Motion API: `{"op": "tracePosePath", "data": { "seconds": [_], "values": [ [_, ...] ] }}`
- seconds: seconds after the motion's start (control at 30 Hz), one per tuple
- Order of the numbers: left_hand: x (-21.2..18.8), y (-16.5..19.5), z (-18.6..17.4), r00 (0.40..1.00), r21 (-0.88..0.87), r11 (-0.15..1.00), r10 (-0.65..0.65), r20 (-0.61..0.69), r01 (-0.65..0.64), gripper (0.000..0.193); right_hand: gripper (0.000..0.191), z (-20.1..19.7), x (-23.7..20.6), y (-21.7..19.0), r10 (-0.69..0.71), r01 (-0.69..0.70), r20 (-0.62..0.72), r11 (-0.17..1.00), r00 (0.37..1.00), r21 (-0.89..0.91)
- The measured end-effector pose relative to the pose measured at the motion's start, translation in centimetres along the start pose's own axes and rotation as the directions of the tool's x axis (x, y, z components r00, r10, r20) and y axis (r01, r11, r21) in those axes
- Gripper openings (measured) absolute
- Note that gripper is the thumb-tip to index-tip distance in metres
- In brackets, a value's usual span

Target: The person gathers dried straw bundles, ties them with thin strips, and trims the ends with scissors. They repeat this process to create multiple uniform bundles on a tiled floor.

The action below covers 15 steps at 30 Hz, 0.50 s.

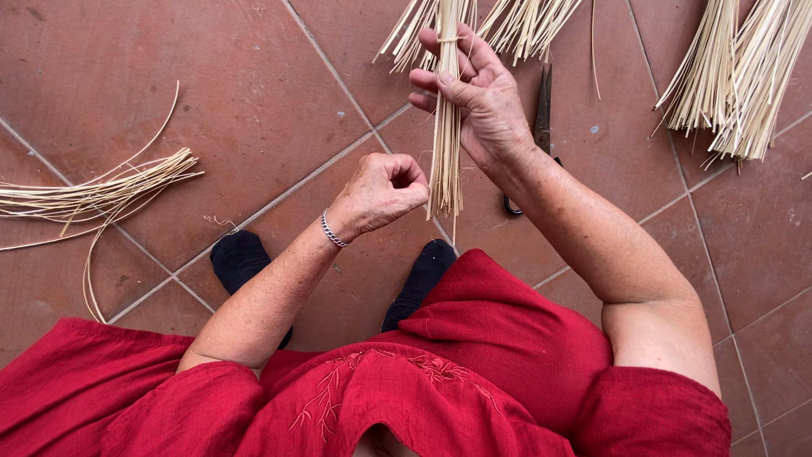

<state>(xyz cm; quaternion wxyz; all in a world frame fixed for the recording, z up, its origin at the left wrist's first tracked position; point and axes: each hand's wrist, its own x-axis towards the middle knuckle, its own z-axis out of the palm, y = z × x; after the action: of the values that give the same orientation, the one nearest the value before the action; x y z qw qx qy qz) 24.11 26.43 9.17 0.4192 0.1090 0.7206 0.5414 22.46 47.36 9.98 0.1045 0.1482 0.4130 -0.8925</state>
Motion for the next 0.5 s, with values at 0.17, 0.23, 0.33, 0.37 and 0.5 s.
{"op": "tracePosePath", "data": {
  "seconds": [0.17,0.23,0.33,0.37,0.5],
  "values": [
    [-0.1,-0.2,-0.1,0.996,0.040,0.998,-0.041,0.084,0.038,0.014,0.060,0.0,0.0,0.0,-0.022,0.022,0.009,1.000,1.000,-0.019],
    [0.2,-0.3,-0.7,0.998,0.027,1.000,-0.011,0.070,0.009,0.022,0.062,0.1,0.1,0.0,-0.032,0.032,0.001,0.999,1.000,-0.012],
    [0.9,-0.8,-1.3,0.996,-0.120,0.989,0.082,-0.033,-0.086,0.043,0.064,0.4,-0.1,0.3,-0.039,0.039,-0.001,0.999,0.999,-0.025],
    [1.3,-0.9,-1.1,0.989,-0.218,0.965,0.130,-0.076,-0.144,0.048,0.065,0.5,-0.2,0.4,-0.041,0.041,0.002,0.999,0.999,-0.032],
    [2.5,-2.1,0.3,0.985,-0.482,0.860,0.127,-0.119,-0.169,0.048,0.063,1.5,-0.8,2.1,-0.054,0.056,0.063,0.998,0.996,-0.018]
  ]
}}
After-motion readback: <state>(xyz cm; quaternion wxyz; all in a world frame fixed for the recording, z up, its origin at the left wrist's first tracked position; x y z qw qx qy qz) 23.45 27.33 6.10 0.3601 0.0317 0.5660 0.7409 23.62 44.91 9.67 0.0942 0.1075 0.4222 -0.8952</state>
